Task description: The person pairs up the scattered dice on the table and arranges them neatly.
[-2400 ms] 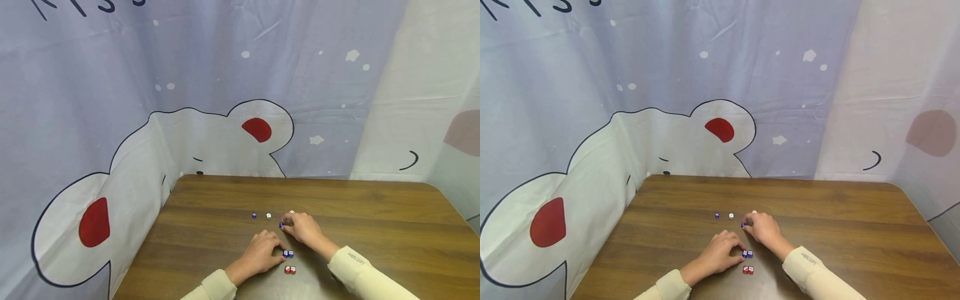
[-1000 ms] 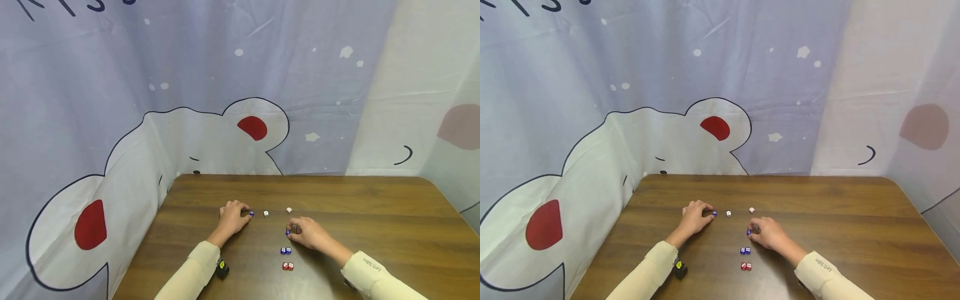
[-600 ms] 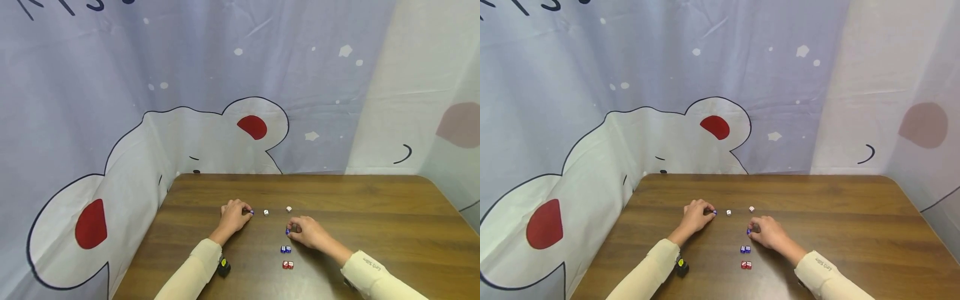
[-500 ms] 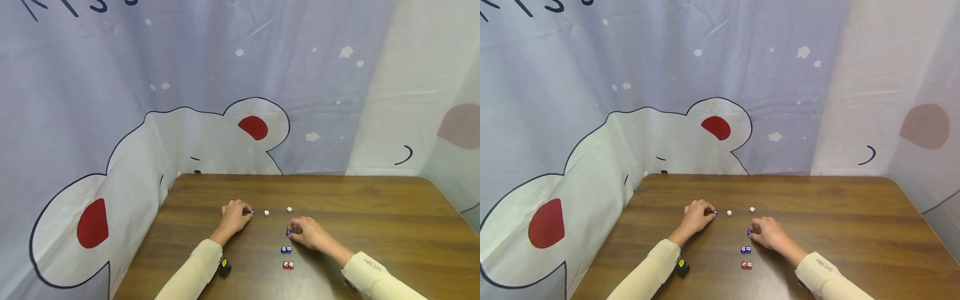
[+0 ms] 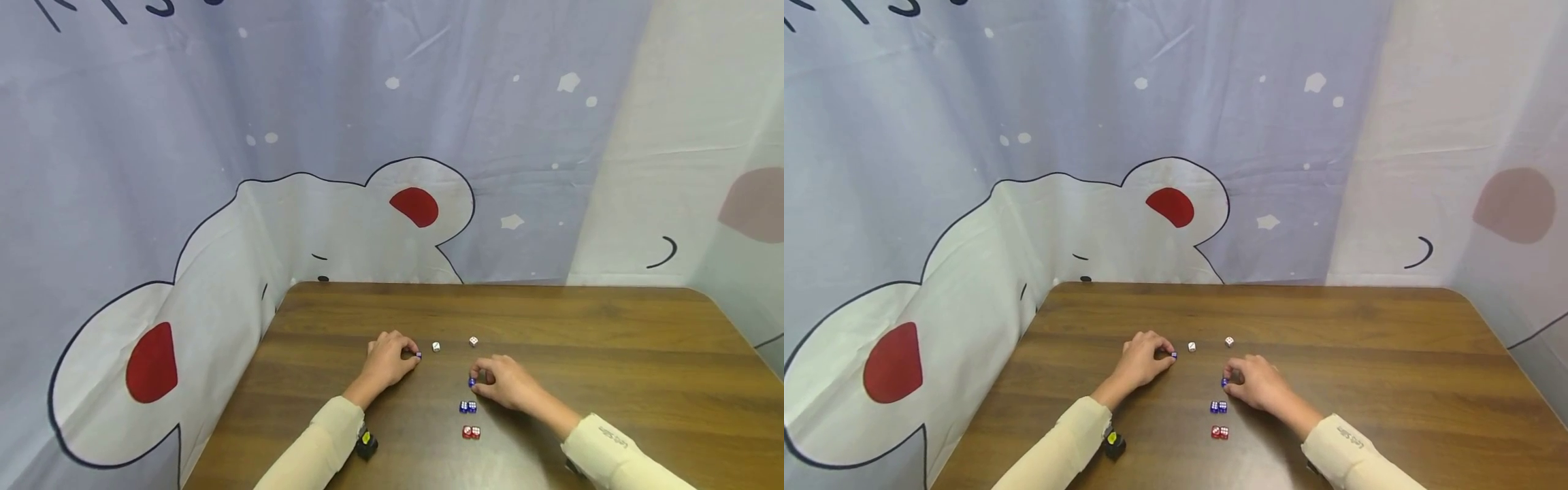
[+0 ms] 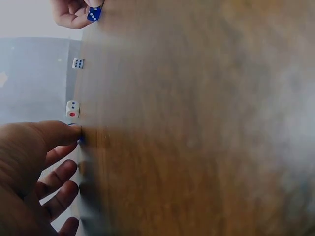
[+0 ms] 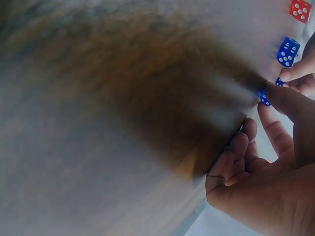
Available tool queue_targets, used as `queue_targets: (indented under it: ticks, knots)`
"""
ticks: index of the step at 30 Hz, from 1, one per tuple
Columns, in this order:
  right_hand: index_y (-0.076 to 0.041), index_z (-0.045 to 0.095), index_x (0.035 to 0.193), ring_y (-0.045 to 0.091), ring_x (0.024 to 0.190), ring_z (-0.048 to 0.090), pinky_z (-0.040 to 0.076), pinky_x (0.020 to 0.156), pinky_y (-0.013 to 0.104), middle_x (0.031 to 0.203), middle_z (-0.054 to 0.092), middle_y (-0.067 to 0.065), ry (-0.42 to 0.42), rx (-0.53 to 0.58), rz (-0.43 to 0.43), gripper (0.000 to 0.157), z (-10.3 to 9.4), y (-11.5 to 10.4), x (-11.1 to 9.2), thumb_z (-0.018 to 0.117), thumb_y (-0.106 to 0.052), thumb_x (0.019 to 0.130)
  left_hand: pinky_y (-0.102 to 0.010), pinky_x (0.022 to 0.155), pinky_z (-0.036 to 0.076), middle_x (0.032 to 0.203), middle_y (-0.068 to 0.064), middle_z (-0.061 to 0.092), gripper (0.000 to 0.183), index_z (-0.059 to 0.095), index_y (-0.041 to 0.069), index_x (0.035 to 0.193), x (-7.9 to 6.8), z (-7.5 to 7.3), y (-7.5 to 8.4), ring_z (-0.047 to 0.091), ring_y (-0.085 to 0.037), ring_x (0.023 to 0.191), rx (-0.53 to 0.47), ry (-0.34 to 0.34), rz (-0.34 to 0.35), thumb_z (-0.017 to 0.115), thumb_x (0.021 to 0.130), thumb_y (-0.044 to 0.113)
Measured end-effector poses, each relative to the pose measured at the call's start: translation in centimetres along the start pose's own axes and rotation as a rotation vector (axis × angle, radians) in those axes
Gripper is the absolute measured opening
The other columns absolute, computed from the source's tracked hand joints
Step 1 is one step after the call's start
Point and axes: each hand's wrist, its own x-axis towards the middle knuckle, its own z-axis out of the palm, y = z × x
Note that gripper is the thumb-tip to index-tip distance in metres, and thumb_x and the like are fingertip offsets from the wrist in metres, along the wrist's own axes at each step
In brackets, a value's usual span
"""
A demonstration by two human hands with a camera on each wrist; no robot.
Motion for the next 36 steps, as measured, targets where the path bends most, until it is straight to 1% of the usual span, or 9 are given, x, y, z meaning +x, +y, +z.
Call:
queue_targets:
  ticks: [4,11,20,27,32,36]
  knots:
    - [-0.023,0.065,0.089,0.008,0.071,0.044,0.037,0.064,0.028,0.073,0.051,-0.008,0.000,-0.005,0.002,0.018,0.1,-0.1,-0.1,0.082,-0.024,0.082,-0.043,0.085,0.036,0.100,0.009,0.063,0.008,0.073,0.029,0.090,-0.5,-0.1,0.4,0.053,-0.017,0.102,-0.003,-0.009,0.025,0.077,0.089,0.036]
    - [-0.024,0.065,0.088,0.010,0.072,0.044,0.038,0.065,0.029,0.073,0.051,-0.009,-0.004,-0.002,0.015,0.018,0.2,-0.4,-0.2,0.082,-0.024,0.081,-0.041,0.084,0.035,0.098,0.011,0.062,0.009,0.073,0.029,0.090,-1.3,0.1,1.2,0.052,-0.014,0.097,-0.007,-0.028,0.066,0.078,0.088,0.037]
    - [-0.025,0.065,0.088,0.009,0.072,0.044,0.037,0.064,0.029,0.073,0.051,-0.009,0.004,-0.015,0.006,0.019,0.2,-0.1,-0.2,0.082,-0.025,0.081,-0.036,0.080,0.034,0.092,0.015,0.060,0.012,0.072,0.030,0.088,-1.8,1.0,2.4,0.051,-0.011,0.094,0.016,-0.012,0.136,0.080,0.085,0.039]
    - [-0.024,0.065,0.089,0.010,0.072,0.044,0.037,0.064,0.029,0.073,0.051,-0.009,0.000,-0.011,0.010,0.019,0.1,-0.2,-0.3,0.082,-0.025,0.081,-0.036,0.080,0.034,0.090,0.016,0.059,0.011,0.072,0.031,0.088,-2.1,1.3,3.2,0.051,-0.009,0.092,0.030,-0.015,0.153,0.080,0.085,0.039]
    - [-0.025,0.065,0.088,0.010,0.073,0.044,0.036,0.064,0.028,0.073,0.050,-0.009,-0.012,-0.010,0.015,0.019,0.2,-0.2,-0.2,0.082,-0.025,0.081,-0.035,0.080,0.034,0.090,0.017,0.059,0.012,0.072,0.031,0.087,-2.3,1.4,3.7,0.049,-0.007,0.089,0.031,-0.029,0.164,0.081,0.085,0.038]
    - [-0.025,0.065,0.088,0.009,0.073,0.044,0.036,0.063,0.028,0.073,0.050,-0.009,-0.007,-0.014,0.002,0.019,0.2,0.0,-0.3,0.082,-0.025,0.081,-0.034,0.080,0.035,0.091,0.018,0.059,0.012,0.072,0.032,0.088,-2.3,1.7,4.0,0.049,-0.006,0.090,0.044,-0.032,0.175,0.080,0.085,0.040]
